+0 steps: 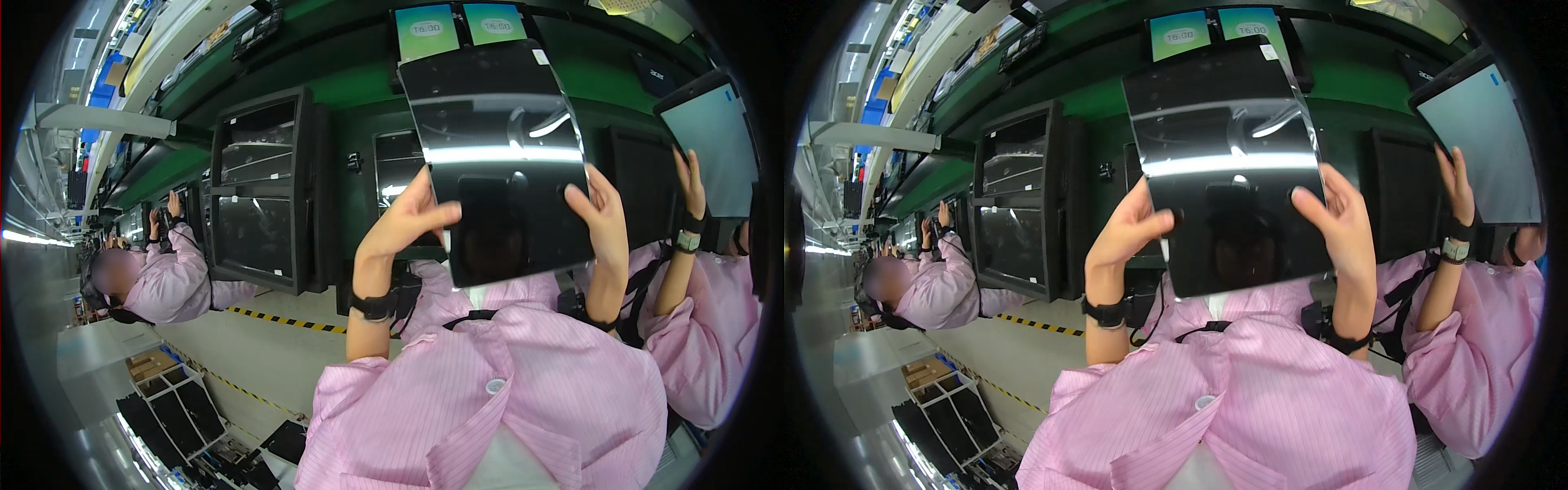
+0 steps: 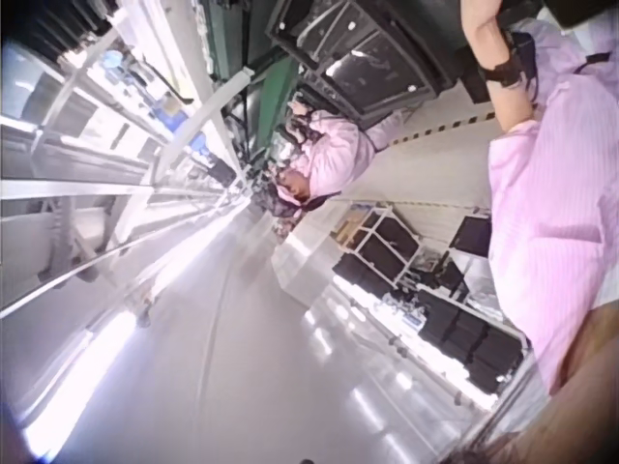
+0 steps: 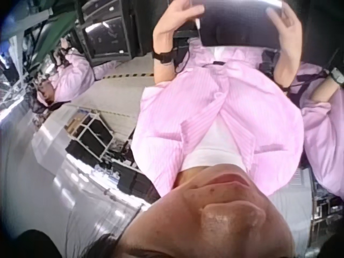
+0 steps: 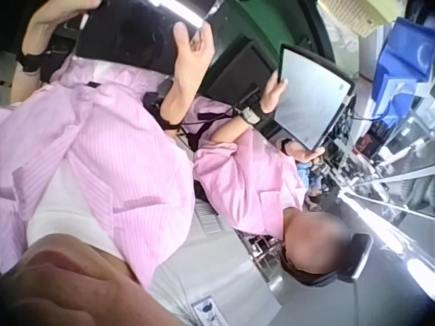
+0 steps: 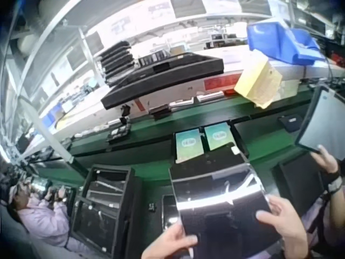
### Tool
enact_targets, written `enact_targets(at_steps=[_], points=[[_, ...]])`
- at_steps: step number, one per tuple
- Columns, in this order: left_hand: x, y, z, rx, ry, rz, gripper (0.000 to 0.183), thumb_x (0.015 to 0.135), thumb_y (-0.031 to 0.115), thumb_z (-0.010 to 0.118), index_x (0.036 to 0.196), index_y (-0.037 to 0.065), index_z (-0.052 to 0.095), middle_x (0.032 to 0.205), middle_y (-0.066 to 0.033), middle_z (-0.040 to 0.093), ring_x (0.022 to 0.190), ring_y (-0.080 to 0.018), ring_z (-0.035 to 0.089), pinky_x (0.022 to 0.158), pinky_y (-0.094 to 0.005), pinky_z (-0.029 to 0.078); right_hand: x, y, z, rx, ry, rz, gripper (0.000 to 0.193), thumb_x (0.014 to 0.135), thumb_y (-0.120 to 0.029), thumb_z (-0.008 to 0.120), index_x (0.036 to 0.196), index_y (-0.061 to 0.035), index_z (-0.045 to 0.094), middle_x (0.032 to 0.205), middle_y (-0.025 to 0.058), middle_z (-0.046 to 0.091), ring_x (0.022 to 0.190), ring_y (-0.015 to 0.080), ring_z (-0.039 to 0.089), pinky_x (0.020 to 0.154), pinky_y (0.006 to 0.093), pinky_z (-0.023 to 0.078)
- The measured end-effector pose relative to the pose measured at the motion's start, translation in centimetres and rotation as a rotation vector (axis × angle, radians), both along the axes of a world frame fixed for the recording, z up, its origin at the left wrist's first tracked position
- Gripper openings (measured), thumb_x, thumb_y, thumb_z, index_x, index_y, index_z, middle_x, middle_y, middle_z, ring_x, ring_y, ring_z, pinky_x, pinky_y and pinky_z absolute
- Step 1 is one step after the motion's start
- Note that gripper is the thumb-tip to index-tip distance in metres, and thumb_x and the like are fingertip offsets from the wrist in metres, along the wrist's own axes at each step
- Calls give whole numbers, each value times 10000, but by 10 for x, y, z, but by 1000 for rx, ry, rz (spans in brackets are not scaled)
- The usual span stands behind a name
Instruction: Processing tablet devices on an assembly line, including peeling protective films and sorting.
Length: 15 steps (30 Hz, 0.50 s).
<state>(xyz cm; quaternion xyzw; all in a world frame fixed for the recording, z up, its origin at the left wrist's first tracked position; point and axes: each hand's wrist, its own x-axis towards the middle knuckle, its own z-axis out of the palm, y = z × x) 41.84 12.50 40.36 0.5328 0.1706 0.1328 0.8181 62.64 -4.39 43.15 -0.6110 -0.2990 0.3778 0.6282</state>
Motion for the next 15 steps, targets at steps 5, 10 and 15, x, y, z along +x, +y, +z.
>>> enact_targets(at_steps=[5, 10, 15], points=[[1, -13, 28, 4, -80, -79, 856, 696, -149, 648, 1395, 28, 187, 1231, -61, 414, 1060, -117, 463, 869, -247, 431, -11, -21, 9, 49, -40, -150, 368, 777, -11, 639, 1117, 62, 521, 1051, 70, 589, 996, 102, 531, 894, 214, 367], [11, -11, 28, 37, 10, -143, 743, 764, -87, 622, 1374, 34, 215, 1104, -95, 478, 919, -129, 527, 669, -277, 513, 8, -28, -15, 48, 17, -122, 317, 801, -23, 622, 1099, 52, 542, 982, 41, 612, 888, 71, 556, 809, 179, 400], [-29, 31, -76, 430, 510, 244, 472, 854, 233, 594, 1229, 1, 424, 1061, -180, 546, 984, -265, 548, 821, -340, 456, 54, -37, -130, -115, 13, -213, 176, 858, -86, 590, 1002, 17, 594, 888, -12, 607, 788, 23, 521, 717, 164, 386]])
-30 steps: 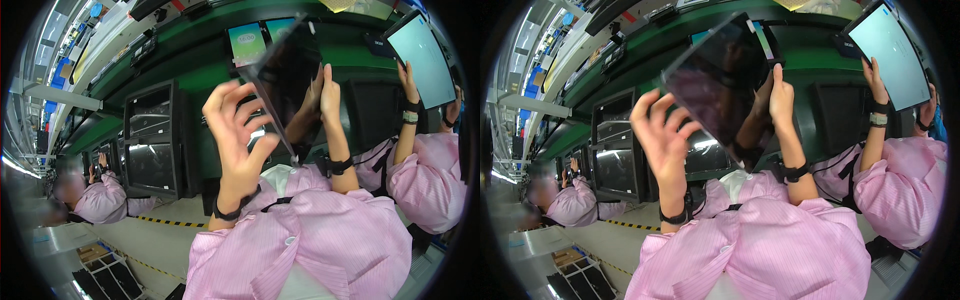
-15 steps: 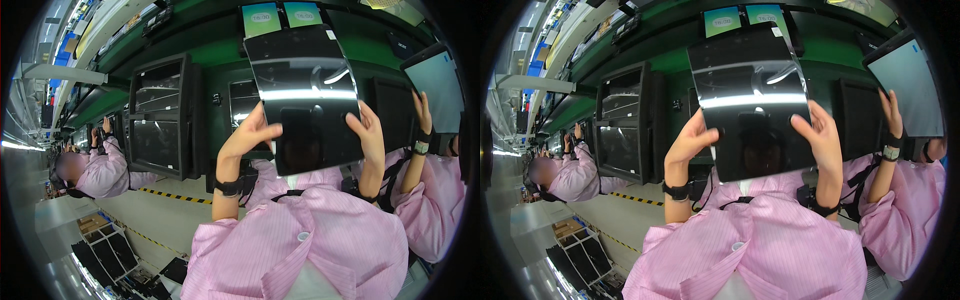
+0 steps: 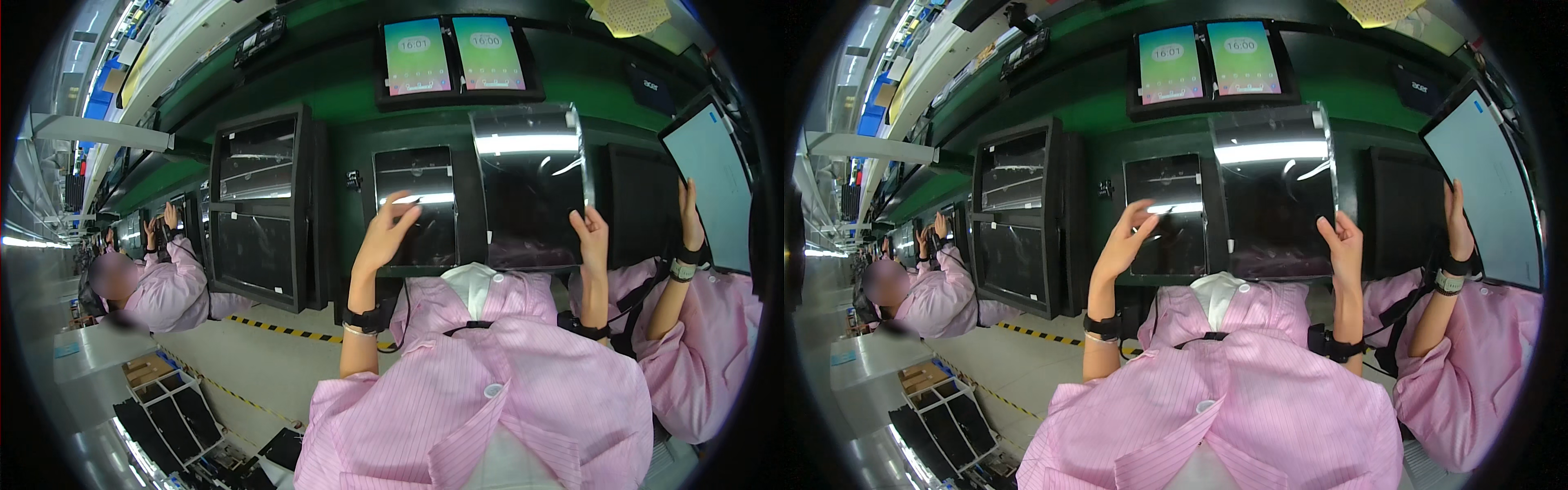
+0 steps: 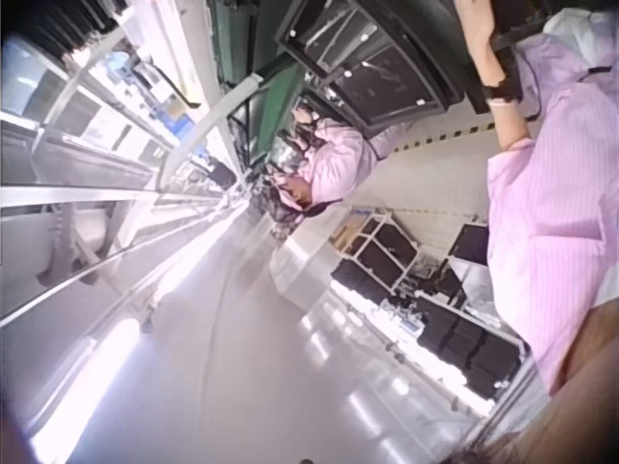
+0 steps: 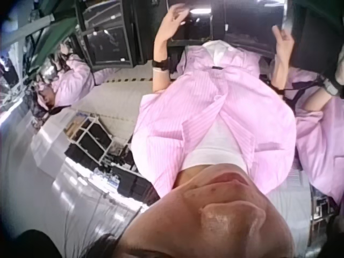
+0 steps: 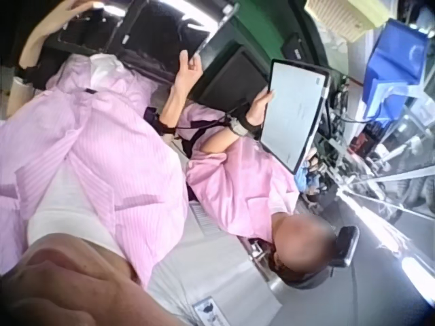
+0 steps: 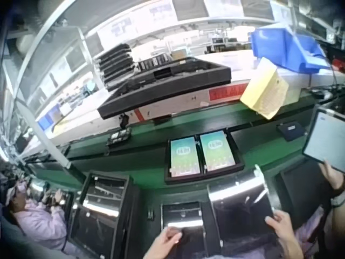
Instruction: Processing tablet devices on an assembly line, including peeling protective films and sorting.
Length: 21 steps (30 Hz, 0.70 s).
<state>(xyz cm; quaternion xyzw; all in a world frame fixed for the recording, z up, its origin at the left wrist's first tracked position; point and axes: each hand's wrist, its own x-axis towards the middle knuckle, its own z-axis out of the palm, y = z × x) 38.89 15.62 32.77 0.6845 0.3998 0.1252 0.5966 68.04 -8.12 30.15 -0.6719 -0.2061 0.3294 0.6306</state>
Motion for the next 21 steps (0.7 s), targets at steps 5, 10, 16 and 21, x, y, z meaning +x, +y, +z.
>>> enact_targets(at_steps=[5, 10, 16, 21], points=[[-46, 5, -105, 363, 498, 324, 666, 758, 398, 676, 1223, 7, 405, 1167, -207, 446, 1095, -383, 452, 912, -461, 368, 14, 5, -80, -58, 43, -10, 216, 860, -107, 596, 1013, 46, 602, 902, 19, 636, 798, 48, 550, 704, 188, 418], [-29, 1, -105, 283, 713, 607, 843, 654, 524, 722, 1241, 38, 362, 1219, -240, 380, 1156, -385, 407, 907, -515, 360, 1, 23, -52, -625, -902, -77, 461, 761, -277, 695, 1030, 69, 552, 827, 142, 577, 788, 311, 553, 789, 337, 432], [-60, 26, -153, 45, 437, 582, 836, 642, 558, 714, 1085, -127, 533, 1096, -246, 553, 1042, -334, 536, 897, -360, 407, 33, 21, -83, -763, -357, -200, 833, 628, -555, 721, 1083, 114, 525, 1078, 253, 539, 1038, 350, 521, 892, 384, 398], [-34, 16, -85, 185, 394, 603, 915, 616, 533, 749, 1098, -200, 487, 1097, -259, 494, 1056, -330, 504, 909, -362, 399, 47, -6, -81, -706, -402, -375, 818, 632, -515, 743, 1048, 159, 539, 1040, 228, 553, 1022, 292, 536, 891, 342, 393]])
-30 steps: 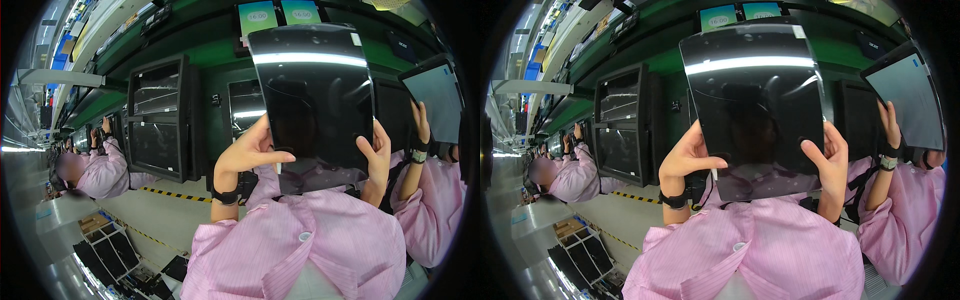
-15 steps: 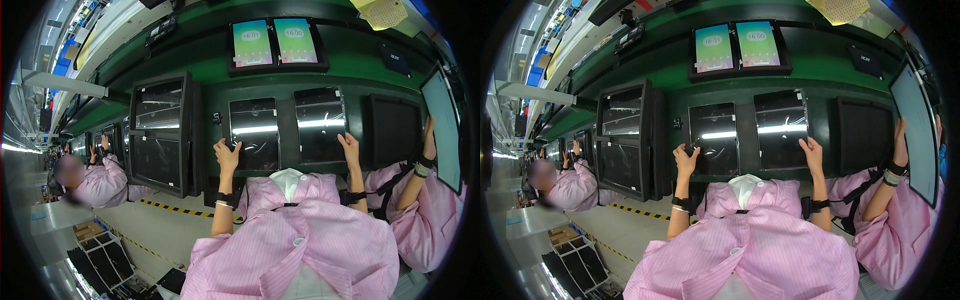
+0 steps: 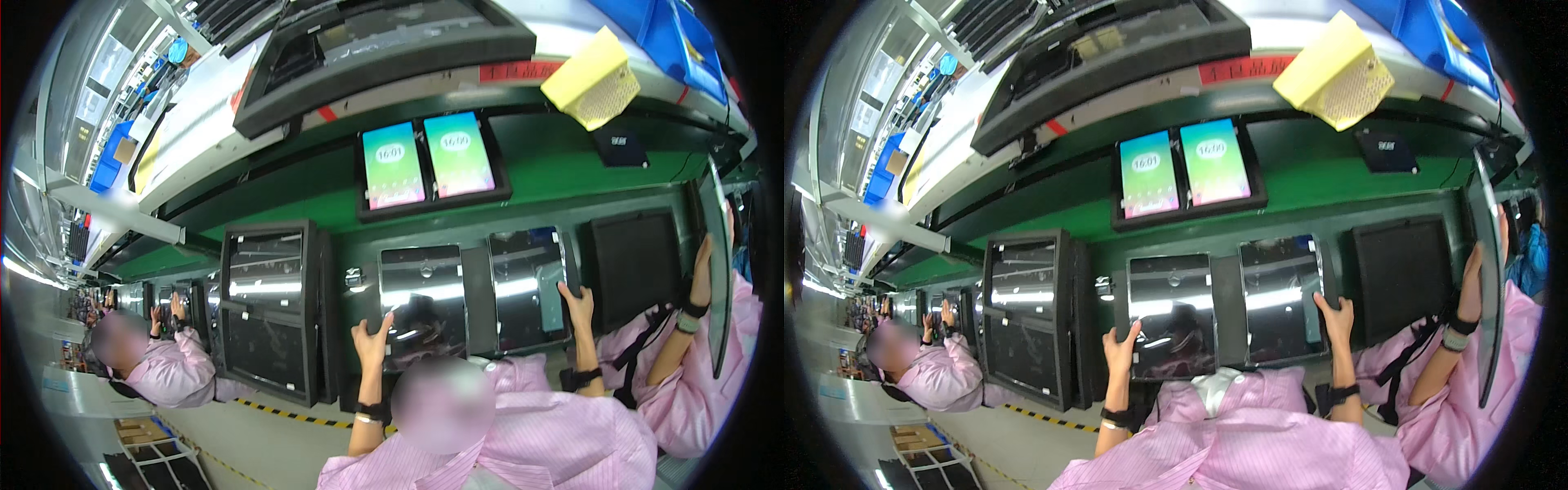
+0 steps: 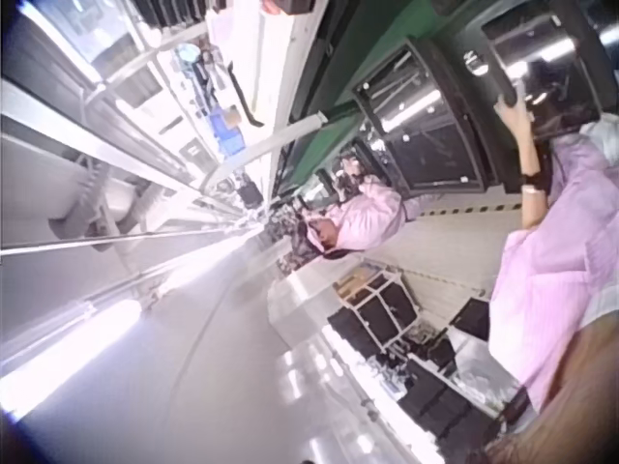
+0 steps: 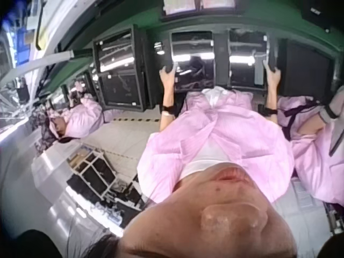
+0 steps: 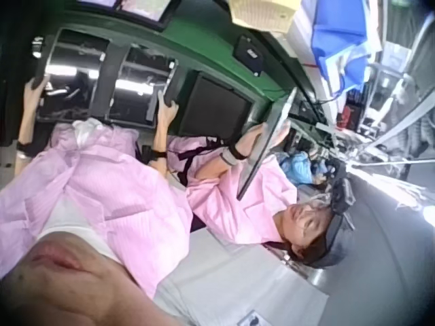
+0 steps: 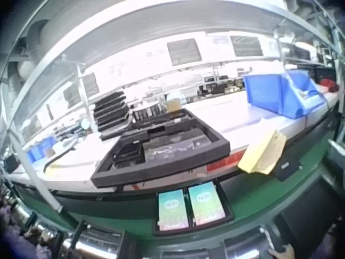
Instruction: Processing tablet devices on an assembly line, including peeling protective films and sorting.
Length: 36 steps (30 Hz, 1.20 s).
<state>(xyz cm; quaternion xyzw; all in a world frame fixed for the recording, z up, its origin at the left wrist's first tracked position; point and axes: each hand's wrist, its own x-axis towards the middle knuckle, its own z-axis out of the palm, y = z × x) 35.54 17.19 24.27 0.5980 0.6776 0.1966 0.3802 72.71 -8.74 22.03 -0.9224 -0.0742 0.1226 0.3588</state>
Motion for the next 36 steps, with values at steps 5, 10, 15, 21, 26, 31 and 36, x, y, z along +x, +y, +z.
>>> enact_targets(at_steps=[5, 10, 15, 21, 26, 31, 36], points=[[43, 60, 50, -90, -349, -103, 762, 675, 455, 744, 1110, -126, 513, 1117, -238, 537, 1049, -262, 535, 887, -338, 410, 30, 45, 31, 258, -143, -14, 597, 681, -420, 750, 893, 106, 563, 875, 137, 526, 857, 250, 525, 779, 321, 401], [60, 88, 9, 161, -227, 19, 656, 721, 435, 716, 1065, -94, 535, 985, -190, 623, 933, -216, 598, 823, -308, 447, 56, 85, 43, 272, -198, 45, 497, 716, -378, 736, 848, 79, 594, 840, 104, 508, 806, 206, 515, 752, 306, 396], [56, 59, 31, -35, -272, -26, 619, 711, 461, 713, 1007, -64, 574, 950, -179, 632, 898, -228, 609, 792, -323, 458, 50, 70, 26, 264, -146, 41, 480, 741, -350, 732, 859, 85, 565, 829, 56, 485, 789, 162, 490, 737, 279, 394], [21, 30, -14, -218, -121, -150, 674, 712, 541, 666, 978, -74, 590, 899, -210, 637, 867, -280, 625, 776, -348, 470, 33, 42, 4, 59, -141, 41, 568, 713, -382, 747, 907, 118, 559, 871, 100, 515, 833, 199, 508, 791, 284, 395], [16, 49, 19, -344, 447, -341, 599, 733, 466, 676, 1081, -7, 556, 890, -204, 628, 816, -341, 610, 716, -393, 469, 34, 17, -21, -145, -114, -2, 797, 669, -475, 746, 1053, 186, 524, 982, 174, 551, 974, 278, 530, 893, 325, 385], [24, 78, 21, 607, 95, -496, 464, 725, 80, 672, 1154, 100, 496, 1147, -119, 524, 1085, -327, 450, 901, -390, 391, 30, 18, -14, -113, -73, 23, 812, 651, -503, 748, 1029, 184, 537, 1005, 204, 560, 969, 278, 537, 887, 327, 391], [-12, 94, -14, 515, 214, -448, 263, 761, 14, 599, 1017, 63, 572, 1080, -108, 536, 1042, -312, 498, 890, -385, 413, 34, 15, -22, -130, -16, 35, 814, 647, -510, 747, 1030, 177, 537, 993, 217, 571, 958, 270, 542, 888, 336, 393]])
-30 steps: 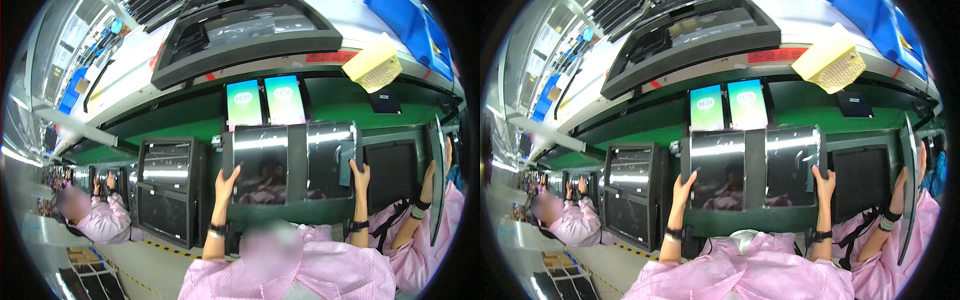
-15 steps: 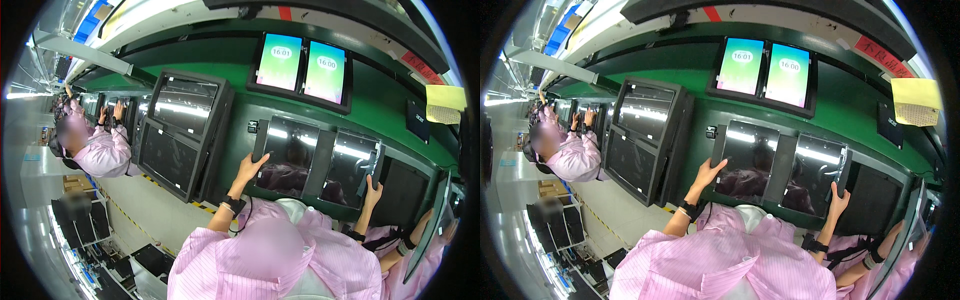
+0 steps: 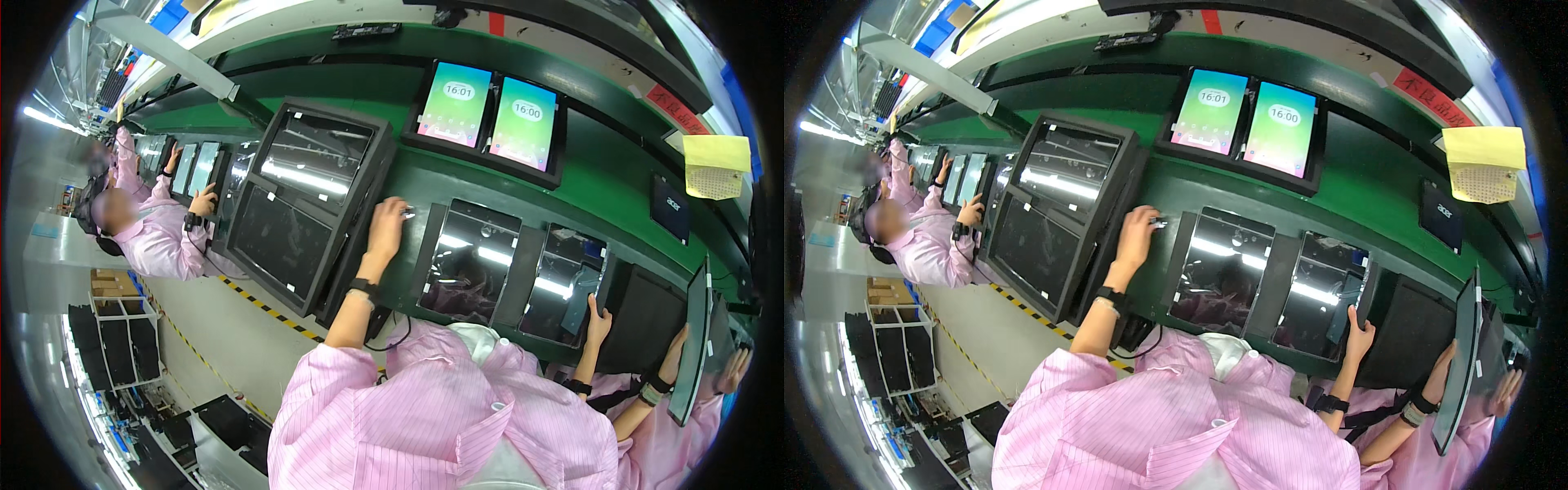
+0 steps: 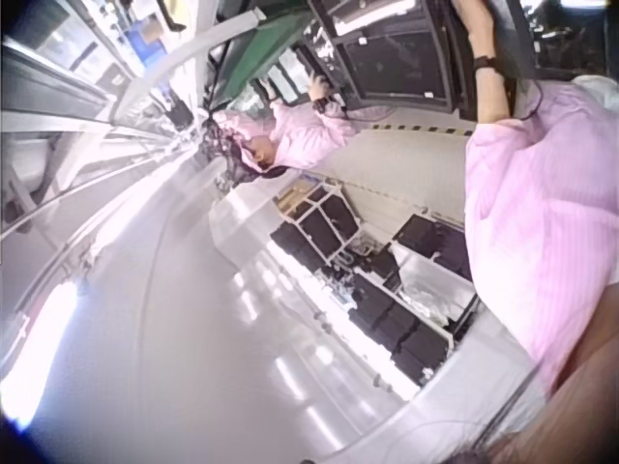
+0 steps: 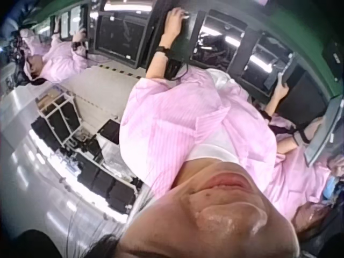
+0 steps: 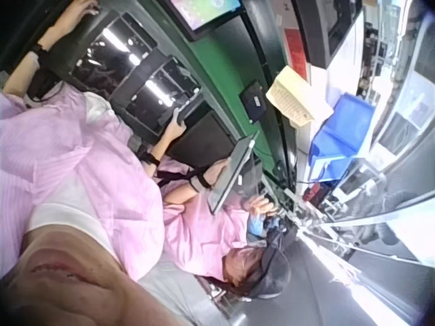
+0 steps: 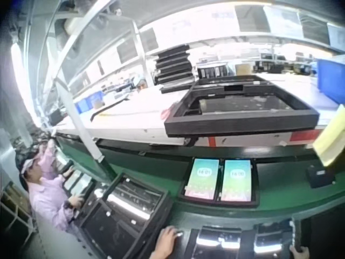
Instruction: Processing tablet devices on an assembly line, including peeling protective films and sorting.
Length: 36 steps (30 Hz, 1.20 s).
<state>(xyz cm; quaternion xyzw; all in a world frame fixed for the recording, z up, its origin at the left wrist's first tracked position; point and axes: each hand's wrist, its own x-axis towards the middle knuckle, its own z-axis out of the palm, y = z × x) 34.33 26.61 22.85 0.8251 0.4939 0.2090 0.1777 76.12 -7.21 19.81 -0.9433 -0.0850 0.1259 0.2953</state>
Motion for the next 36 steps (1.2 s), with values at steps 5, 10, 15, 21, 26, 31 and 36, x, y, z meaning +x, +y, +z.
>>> enact_targets(at_steps=[5, 10, 15, 21, 26, 31, 36], points=[[8, -43, 36, 138, 2, 63, 448, 828, 67, 546, 1254, 50, 409, 1325, -168, 362, 1147, -385, 392, 982, -448, 328, 0, -3, 4, -3, -73, 6, 815, 678, -536, 708, 1039, 173, 532, 1028, 236, 566, 1015, 291, 534, 906, 342, 384], [32, -138, -24, -314, 63, 452, 693, 762, 489, 637, 1141, -61, 455, 1021, -273, 507, 981, -383, 504, 867, -413, 404, -9, -5, -5, 37, -45, 6, 720, 731, -492, 687, 1077, 123, 544, 1032, 186, 597, 981, 270, 551, 889, 317, 389], [42, -88, 29, -818, -290, 235, 650, 680, 532, 704, 917, -67, 614, 842, -187, 619, 815, -270, 596, 713, -349, 461, -3, -15, 19, 449, 106, -82, 531, 780, -369, 690, 1052, 69, 560, 1004, 91, 589, 905, 159, 528, 845, 268, 385], [94, 40, 91, -228, -262, 34, 562, 636, 465, 753, 926, -1, 633, 888, -156, 484, 874, -262, 468, 777, -352, 409, 5, 63, 67, 750, 300, -137, 613, 770, -410, 687, 1127, 67, 541, 1098, 115, 573, 996, 184, 534, 894, 298, 389], [119, 181, 118, -156, -401, 128, 577, 610, 434, 767, 764, -102, 617, 648, -193, 629, 636, -302, 644, 601, -366, 490, 16, 203, 66, 721, 203, -73, 791, 722, -504, 692, 1162, 121, 490, 1145, 170, 552, 1056, 220, 511, 931, 319, 369], [89, 277, 85, -60, -236, 384, 755, 665, 457, 713, 1167, -57, 479, 1069, -258, 583, 1029, -358, 563, 897, -407, 426, -10, 324, 56, 720, 309, 90, 837, 694, -564, 683, 1083, 157, 511, 1098, 200, 570, 1039, 255, 522, 931, 327, 367], [94, 228, 140, 166, -457, 164, 466, 799, 283, 645, 1141, -16, 539, 1122, -205, 582, 1070, -323, 552, 875, -343, 437, 2, 367, 11, 566, 190, 107, 706, 739, -496, 667, 1050, 126, 545, 1043, 234, 597, 989, 326, 563, 887, 337, 396]])
